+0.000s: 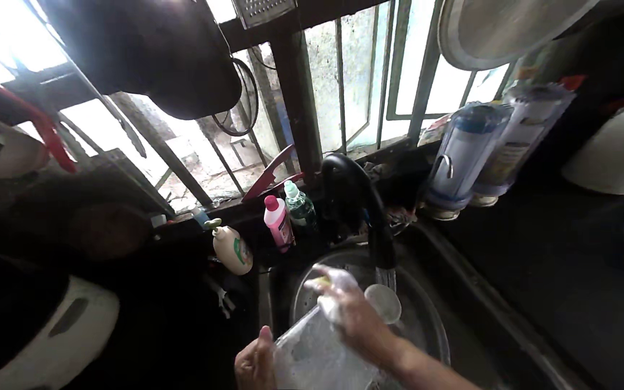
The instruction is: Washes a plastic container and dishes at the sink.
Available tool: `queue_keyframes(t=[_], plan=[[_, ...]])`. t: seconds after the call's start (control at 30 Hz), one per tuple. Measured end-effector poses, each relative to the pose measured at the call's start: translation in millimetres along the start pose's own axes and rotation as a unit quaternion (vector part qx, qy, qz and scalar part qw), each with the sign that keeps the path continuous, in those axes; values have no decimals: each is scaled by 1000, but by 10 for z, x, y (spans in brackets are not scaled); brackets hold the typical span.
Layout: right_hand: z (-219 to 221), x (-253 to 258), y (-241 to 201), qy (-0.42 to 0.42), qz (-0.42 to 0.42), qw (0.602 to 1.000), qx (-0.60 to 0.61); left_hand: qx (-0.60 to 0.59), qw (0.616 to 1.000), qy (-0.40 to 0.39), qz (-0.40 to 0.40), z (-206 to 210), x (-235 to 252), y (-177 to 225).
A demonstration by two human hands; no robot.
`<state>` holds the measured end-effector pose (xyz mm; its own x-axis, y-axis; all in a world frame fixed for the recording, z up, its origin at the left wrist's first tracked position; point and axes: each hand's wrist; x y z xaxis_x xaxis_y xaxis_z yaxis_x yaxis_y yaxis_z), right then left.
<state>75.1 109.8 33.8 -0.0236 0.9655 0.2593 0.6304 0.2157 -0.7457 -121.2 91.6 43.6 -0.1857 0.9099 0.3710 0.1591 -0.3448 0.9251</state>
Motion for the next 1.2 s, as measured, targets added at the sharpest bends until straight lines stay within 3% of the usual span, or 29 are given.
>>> queue_keyframes(t=[0.07,0.1,0.17,0.2,0.23,0.3,0.37,0.4,0.43,0.5,0.57,0.67,0.73,0.83,0.97,1.03,1.1,1.2], plan=[[-146,86,280,-100,99,974,176,-34,999,10,-24,-72,27,39],[-179,86,347,-133,160,934,289,-49,998,21,-36,-81,25,67],[-178,95,283,-99,256,858,435,-87,993,42,-62,-62,58,98],[-195,128,215,-70,283,839,459,-107,991,32,-70,-69,82,77],[-197,155,173,-52,303,836,453,-111,991,-7,-71,-131,88,31],[-211,242,142,-60,311,859,403,-47,984,-163,-51,-355,160,-67],[-199,379,63,-89,293,896,322,123,940,-312,-64,-389,284,-2],[-148,411,-30,-105,261,922,265,192,915,-347,-82,-339,285,28],[-42,414,-133,-108,204,952,200,224,909,-341,-81,-272,240,8],[192,312,-369,-70,36,996,44,237,939,-250,-16,-183,99,-159],[390,81,-535,-10,-70,997,-27,201,969,-143,31,-196,29,-359],[591,-282,-467,-64,5,998,-4,53,996,-61,-30,-298,-53,-498],[502,-233,-176,-132,80,988,12,-10,996,-23,-88,-338,-166,-523],[292,91,522,-215,150,965,-4,-25,988,29,-147,-343,-281,-543],[3,204,944,-221,356,907,40,15,978,69,-194,-318,-284,-526],[68,58,1092,-230,399,887,22,43,972,98,-210,-404,-182,-536],[401,-260,1258,-263,416,871,-10,49,962,129,-236,-545,-79,-571],[689,-815,1277,-362,382,844,-103,70,945,156,-280,-664,1,-619]])
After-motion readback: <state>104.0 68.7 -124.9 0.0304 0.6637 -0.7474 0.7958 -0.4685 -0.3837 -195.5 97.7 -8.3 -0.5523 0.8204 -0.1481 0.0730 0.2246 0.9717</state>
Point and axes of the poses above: each hand's wrist, its own x-axis towards the middle knuckle, its own z-axis out of the palm, y = z × x, and after that the axes turned 9 degrees about z, right-handed
